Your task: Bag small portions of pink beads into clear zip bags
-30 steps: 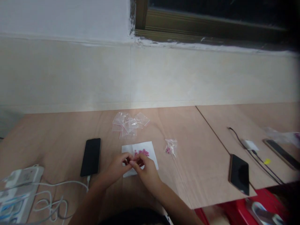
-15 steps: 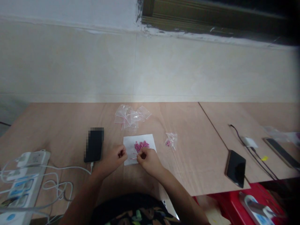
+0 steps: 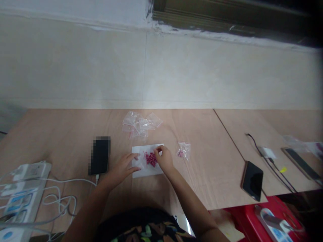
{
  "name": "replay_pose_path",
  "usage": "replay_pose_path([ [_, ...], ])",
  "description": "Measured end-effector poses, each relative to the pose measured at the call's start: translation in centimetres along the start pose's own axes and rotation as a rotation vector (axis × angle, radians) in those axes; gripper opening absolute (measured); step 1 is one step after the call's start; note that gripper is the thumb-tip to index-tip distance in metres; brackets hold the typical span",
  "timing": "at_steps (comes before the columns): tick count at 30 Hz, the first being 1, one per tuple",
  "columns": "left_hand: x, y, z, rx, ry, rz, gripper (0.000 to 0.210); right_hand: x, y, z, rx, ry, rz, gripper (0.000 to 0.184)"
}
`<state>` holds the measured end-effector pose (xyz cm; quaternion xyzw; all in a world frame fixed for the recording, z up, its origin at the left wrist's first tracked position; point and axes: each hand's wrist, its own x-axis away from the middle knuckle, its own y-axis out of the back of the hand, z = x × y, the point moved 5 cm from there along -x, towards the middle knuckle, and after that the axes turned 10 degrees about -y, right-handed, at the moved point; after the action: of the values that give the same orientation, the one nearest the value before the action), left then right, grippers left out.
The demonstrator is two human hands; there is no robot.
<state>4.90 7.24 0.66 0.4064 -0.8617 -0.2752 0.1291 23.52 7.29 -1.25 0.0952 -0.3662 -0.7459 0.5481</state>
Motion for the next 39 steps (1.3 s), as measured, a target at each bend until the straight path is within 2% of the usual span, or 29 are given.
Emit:
replay_pose_path([
  [3, -0.1, 0.1, 0.4, -0.035, 0.023, -0.024, 0.046, -1.8, -1.3, -1.5, 0.24, -0.025, -0.054, 0.009],
  [6, -0.1, -0.2, 0.6, -0.042, 0.022, -0.047, 0.045, -2.4, -2.1, -2.2, 0.302, -0.024, -0.052, 0.01],
  [19, -0.6, -0.5, 1.1, -0.045, 0.046, -0.037, 0.04, -2.5, -1.6, -2.7, 0.239, 0.014, -0.063, 0.013],
  [23, -0.6, -0.5, 1.3, -0.062, 0.064, -0.038, 0.042, -1.3, -0.5, -1.1, 0.155, 0.032, -0.09, 0.011],
  [26, -0.7, -0.7, 1.4, -0.064, 0.053, -0.05, 0.042, 0.9, -0.2, 1.3, -0.018, 0.141, -0.023, 0.009],
  [29, -0.8, -0.8, 1.4, -0.056, 0.029, -0.063, 0.042, 2.7, -0.7, 3.3, -0.073, 0.252, 0.104, 0.008],
  [31, -0.7, -0.8, 1.5, -0.052, 0.034, -0.069, 0.041, 2.9, -1.0, 3.5, -0.092, 0.261, 0.145, 0.012],
  [34, -0.5, -0.6, 2.0, -0.051, 0.063, -0.076, 0.039, 1.6, -1.5, 2.3, -0.079, 0.2, 0.068, 0.016],
  [36, -0.3, -0.4, 2.1, -0.065, 0.068, -0.084, 0.039, 0.5, -2.3, 1.4, 0.013, 0.172, 0.021, 0.013],
  [39, -0.1, -0.2, 2.2, -0.077, 0.07, -0.092, 0.039, -0.5, -4.3, 0.7, 0.194, 0.181, 0.05, 0.013],
])
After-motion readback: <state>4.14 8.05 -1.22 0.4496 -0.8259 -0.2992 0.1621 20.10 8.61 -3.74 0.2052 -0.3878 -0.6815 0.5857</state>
